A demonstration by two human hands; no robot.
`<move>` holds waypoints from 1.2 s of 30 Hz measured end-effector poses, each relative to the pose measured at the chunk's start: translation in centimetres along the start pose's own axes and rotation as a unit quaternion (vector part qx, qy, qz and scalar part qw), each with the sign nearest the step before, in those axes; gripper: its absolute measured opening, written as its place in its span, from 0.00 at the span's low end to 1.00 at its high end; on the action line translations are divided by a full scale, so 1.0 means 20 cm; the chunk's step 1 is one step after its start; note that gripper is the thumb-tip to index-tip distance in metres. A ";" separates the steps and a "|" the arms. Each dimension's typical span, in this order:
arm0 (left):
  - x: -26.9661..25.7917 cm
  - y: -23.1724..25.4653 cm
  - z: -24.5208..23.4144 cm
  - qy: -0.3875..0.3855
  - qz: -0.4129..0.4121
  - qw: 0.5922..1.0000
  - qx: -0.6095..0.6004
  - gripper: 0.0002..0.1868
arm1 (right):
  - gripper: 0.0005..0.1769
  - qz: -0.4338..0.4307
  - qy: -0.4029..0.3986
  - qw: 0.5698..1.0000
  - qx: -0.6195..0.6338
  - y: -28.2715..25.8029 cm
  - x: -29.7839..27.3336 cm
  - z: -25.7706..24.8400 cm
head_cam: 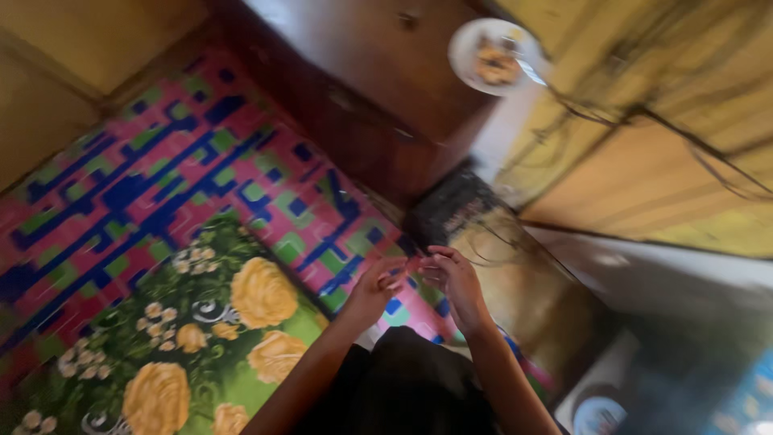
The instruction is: The person places a plate of food on a table, moves to a different area to break apart pieces of food on another plate by hand and with a spoon, uses a cloth to wipe the edges of the plate, and then carries the plate back to the table.
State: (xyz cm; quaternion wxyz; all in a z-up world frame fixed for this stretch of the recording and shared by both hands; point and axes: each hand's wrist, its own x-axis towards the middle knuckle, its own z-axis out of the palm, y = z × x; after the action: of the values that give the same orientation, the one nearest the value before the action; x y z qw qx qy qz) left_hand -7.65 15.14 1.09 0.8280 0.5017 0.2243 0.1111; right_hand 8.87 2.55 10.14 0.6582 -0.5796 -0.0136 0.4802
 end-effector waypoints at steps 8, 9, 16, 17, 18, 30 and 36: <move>0.03 0.57 -0.57 0.098 0.090 0.989 -0.067 0.34 | 0.15 0.018 -0.037 0.998 0.057 -0.02 0.43 0.46; 0.01 0.56 -0.60 0.113 0.094 0.985 -0.087 0.36 | 0.14 0.010 -0.043 0.997 0.066 -0.02 0.46 0.48; 0.04 0.60 -0.71 0.131 0.050 0.978 -0.156 0.31 | 0.14 0.020 -0.043 0.999 0.016 -0.22 0.79 0.64; 0.07 0.62 -0.74 0.139 0.028 0.978 -0.155 0.30 | 0.14 -0.013 -0.013 1.000 0.009 -0.25 0.86 0.64; 0.12 0.62 -0.78 0.146 0.006 0.977 -0.154 0.29 | 0.14 -0.046 0.017 0.999 0.002 -0.29 0.94 0.63; 1.34 1.11 -1.23 0.105 0.013 0.994 -0.024 0.17 | 0.22 -0.071 0.301 0.950 0.051 -0.71 1.97 -0.19; 1.95 1.30 -1.35 0.272 0.039 0.959 -0.065 0.19 | 0.25 -0.140 0.276 0.937 0.162 -0.67 2.18 -0.27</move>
State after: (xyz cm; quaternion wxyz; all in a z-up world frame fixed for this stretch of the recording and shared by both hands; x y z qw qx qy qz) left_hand 14.43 64.48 3.24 0.7617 0.4061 0.4135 0.2896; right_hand 43.68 28.62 -4.73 0.7815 -0.5675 0.1652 0.1995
